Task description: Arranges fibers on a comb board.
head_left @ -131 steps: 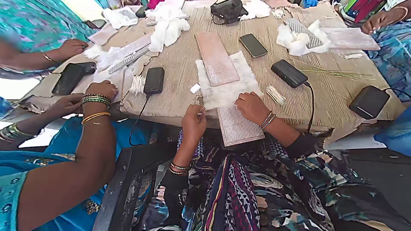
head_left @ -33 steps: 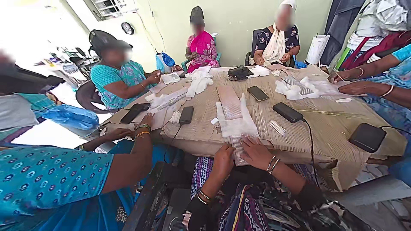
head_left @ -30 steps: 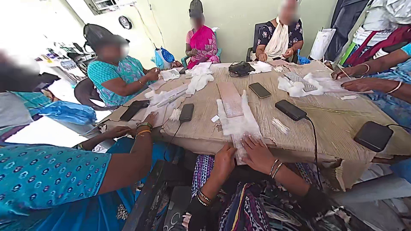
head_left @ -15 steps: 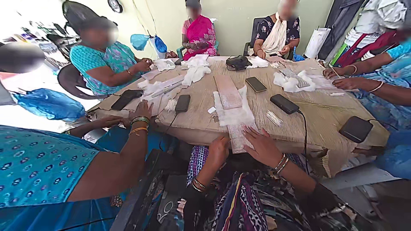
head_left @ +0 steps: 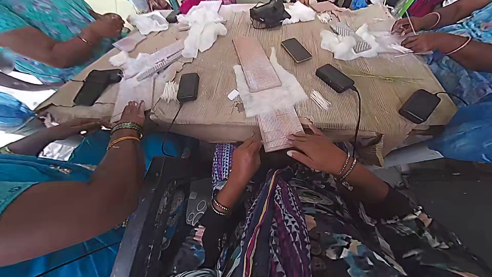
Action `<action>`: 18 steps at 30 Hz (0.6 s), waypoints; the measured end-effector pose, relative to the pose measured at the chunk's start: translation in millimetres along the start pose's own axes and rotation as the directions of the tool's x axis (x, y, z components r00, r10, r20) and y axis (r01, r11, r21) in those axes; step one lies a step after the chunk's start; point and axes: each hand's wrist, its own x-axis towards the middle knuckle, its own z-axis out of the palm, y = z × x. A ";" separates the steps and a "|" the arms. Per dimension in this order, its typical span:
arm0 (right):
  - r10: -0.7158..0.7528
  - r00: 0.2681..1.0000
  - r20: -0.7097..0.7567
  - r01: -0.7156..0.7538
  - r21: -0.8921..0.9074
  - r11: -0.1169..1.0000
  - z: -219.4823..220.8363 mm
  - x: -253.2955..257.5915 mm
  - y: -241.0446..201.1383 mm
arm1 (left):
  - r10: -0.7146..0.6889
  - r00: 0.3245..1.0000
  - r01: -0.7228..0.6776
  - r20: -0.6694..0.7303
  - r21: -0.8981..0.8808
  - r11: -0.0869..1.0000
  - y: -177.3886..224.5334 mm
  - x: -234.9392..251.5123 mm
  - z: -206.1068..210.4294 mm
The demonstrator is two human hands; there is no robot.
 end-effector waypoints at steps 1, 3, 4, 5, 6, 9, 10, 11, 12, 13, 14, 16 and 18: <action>-0.039 0.976 -0.212 0.048 0.035 0.998 5.8 4.1 5.4 | -0.012 1.000 0.012 -0.008 0.011 1.000 -0.4 0.8 -0.2; -0.037 0.905 -0.425 0.051 0.022 0.998 13.4 21.5 10.9 | -0.029 0.999 0.029 -0.023 0.038 0.999 -1.3 6.3 -0.6; 0.004 0.928 -0.371 -0.001 0.010 1.000 13.4 28.2 10.0 | -0.037 0.999 0.038 -0.027 0.047 0.998 -0.3 9.2 -1.5; 0.056 0.963 -0.264 -0.061 -0.007 0.998 12.9 34.6 7.6 | -0.046 0.999 0.048 -0.029 0.058 0.997 0.5 12.3 -2.6; 0.104 0.984 -0.143 -0.110 -0.031 0.993 13.6 40.3 4.2 | -0.054 0.998 0.056 -0.030 0.067 0.996 1.1 14.4 -3.4; 0.156 0.988 0.023 -0.153 -0.095 0.984 27.8 40.4 -3.3 | -0.067 0.998 0.065 0.023 0.076 0.995 2.9 13.0 -5.8; 0.162 0.985 0.056 -0.155 -0.103 0.982 28.9 34.0 -6.1 | -0.080 0.995 0.075 0.064 0.071 0.995 4.3 10.6 -6.7; 0.156 0.984 0.089 -0.146 -0.106 0.984 27.3 26.3 -10.2 | -0.086 0.992 0.081 0.096 0.062 0.995 5.5 7.6 -8.8; 0.141 0.982 0.128 -0.127 -0.108 0.986 22.8 17.5 -13.8 | -0.082 0.990 0.077 0.112 0.051 0.996 7.1 4.9 -10.4; 0.118 0.980 0.160 -0.102 -0.110 0.989 16.6 8.8 -16.2 | -0.068 0.991 0.064 0.111 0.039 0.997 8.8 3.2 -10.8; 0.091 0.983 0.161 -0.075 -0.103 0.992 10.3 0.6 -16.6 | -0.055 0.992 0.052 0.111 0.029 0.998 11.8 3.0 -11.4; -0.016 0.991 -0.136 0.007 -0.065 0.998 13.5 -7.4 -8.6 | -0.038 0.994 0.035 0.104 0.027 0.999 15.3 3.7 -13.9; -0.093 0.886 -0.454 0.055 -0.096 0.994 24.4 5.8 5.2 | -0.037 0.996 0.035 0.084 0.027 0.999 15.3 2.7 -16.3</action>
